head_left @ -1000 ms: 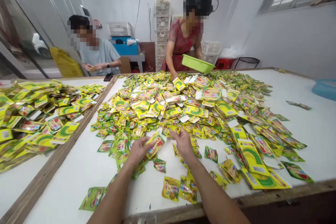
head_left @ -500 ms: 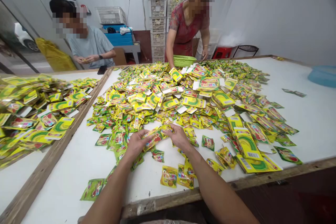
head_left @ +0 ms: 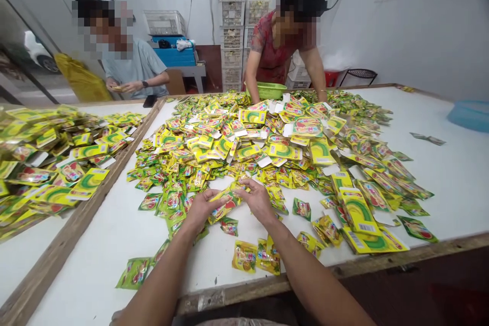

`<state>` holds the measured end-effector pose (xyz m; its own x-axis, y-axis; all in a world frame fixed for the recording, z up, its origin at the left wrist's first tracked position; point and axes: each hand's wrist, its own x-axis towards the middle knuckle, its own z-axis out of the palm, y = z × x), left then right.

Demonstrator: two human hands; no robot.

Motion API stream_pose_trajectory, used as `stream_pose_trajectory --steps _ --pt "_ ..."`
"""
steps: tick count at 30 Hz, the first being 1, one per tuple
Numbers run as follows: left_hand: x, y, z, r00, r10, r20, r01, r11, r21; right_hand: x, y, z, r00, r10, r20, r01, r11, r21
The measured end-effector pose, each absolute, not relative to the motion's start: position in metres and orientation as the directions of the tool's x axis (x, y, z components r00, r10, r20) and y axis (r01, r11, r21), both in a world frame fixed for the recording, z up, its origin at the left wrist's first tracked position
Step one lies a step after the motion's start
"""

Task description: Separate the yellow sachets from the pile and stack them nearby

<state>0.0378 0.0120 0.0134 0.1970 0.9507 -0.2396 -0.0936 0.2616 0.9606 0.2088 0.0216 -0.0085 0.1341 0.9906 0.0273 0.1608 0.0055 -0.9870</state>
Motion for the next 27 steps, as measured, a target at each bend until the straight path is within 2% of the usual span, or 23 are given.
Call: stream_pose_trajectory --steps 3,7,10,15,18,21,23,25,27 --pt "0.033 0.014 0.013 0.222 0.928 -0.298 -0.173 0.338 0.925 0.211 0.021 -0.006 0.071 0.997 0.039 0.082 0.033 -0.996" --pt "0.028 0.015 0.011 0.274 0.91 -0.311 -0.176 0.365 0.914 0.211 0.018 -0.003 0.108 0.988 0.112 0.237 0.084 -0.968" --pt "0.029 0.014 0.011 0.228 0.927 -0.297 -0.208 0.344 0.916 0.211 0.015 0.001 0.075 0.994 0.079 0.277 0.056 -0.959" --pt "0.033 0.014 0.009 0.171 0.97 -0.174 -0.172 0.203 0.964 0.212 0.013 0.008 0.117 0.984 0.137 0.36 0.086 -0.929" --pt "0.034 0.014 0.006 0.159 0.977 -0.14 -0.171 0.167 0.971 0.208 0.012 0.006 0.1 0.992 0.078 0.299 0.045 -0.953" --pt "0.035 0.014 0.003 0.159 0.971 -0.178 -0.255 0.215 0.943 0.202 0.011 0.002 0.039 0.999 -0.013 0.108 -0.017 -0.994" --pt "0.038 0.015 0.003 0.15 0.967 -0.204 -0.299 0.241 0.923 0.199 0.01 0.0 0.082 0.996 -0.037 0.035 -0.04 -0.999" --pt "0.04 0.014 0.004 0.129 0.967 -0.218 -0.31 0.248 0.918 0.196 0.008 0.001 0.133 0.991 -0.003 0.091 -0.015 -0.996" --pt "0.042 0.014 0.005 0.109 0.968 -0.225 -0.31 0.248 0.918 0.193 0.006 0.003 0.103 0.993 0.059 0.202 0.037 -0.979"
